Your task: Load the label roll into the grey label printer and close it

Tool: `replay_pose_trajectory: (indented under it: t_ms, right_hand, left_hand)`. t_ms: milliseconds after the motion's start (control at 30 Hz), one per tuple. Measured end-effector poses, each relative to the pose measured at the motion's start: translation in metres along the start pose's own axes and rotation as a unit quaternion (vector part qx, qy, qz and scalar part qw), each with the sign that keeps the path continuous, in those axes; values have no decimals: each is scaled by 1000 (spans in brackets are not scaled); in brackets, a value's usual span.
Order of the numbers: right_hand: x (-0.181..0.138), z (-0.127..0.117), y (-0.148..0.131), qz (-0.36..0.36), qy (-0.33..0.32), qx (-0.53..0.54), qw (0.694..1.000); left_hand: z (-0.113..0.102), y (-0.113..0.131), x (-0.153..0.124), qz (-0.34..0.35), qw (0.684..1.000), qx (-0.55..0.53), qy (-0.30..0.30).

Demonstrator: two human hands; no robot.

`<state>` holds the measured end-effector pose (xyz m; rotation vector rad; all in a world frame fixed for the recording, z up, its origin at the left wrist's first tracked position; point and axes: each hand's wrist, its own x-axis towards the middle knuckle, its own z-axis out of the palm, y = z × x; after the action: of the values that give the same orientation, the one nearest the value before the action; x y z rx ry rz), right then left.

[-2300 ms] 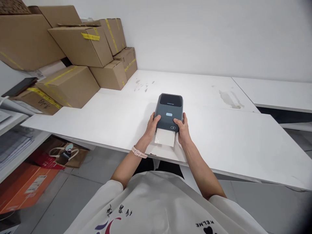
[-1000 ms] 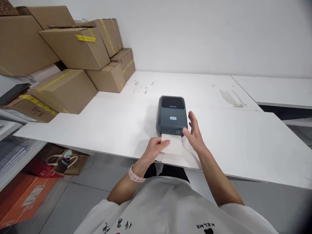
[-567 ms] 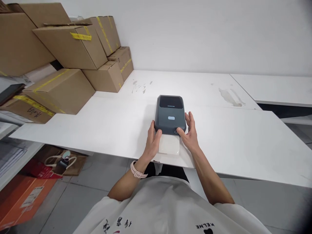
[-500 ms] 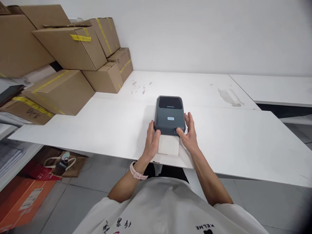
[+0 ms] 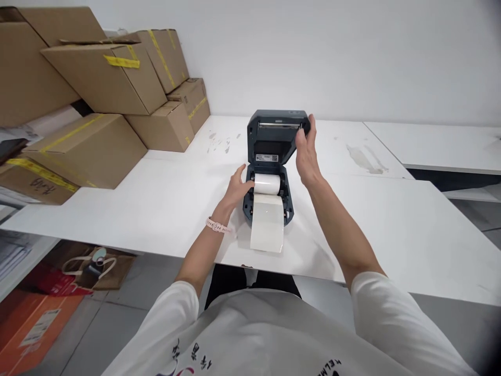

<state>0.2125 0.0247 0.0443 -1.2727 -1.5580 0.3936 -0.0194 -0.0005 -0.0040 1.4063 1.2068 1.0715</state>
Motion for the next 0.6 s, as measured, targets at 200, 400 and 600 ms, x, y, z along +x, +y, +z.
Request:
replay_pose_trajectory:
  t_ms: [200,400,600]
  right_hand:
    - [38,-2,4,-62,32,-105,992]
    - [-11,13,-24,-94,-144,-148,974]
    - [-15,49,-7,24,-358,-264,895]
  left_hand:
    - [6,-26,2,-28,997,-65,-29]
    - [9,-35,6,-23,999,-22,14]
    - [9,-39,9,-22,1000,-14,16]
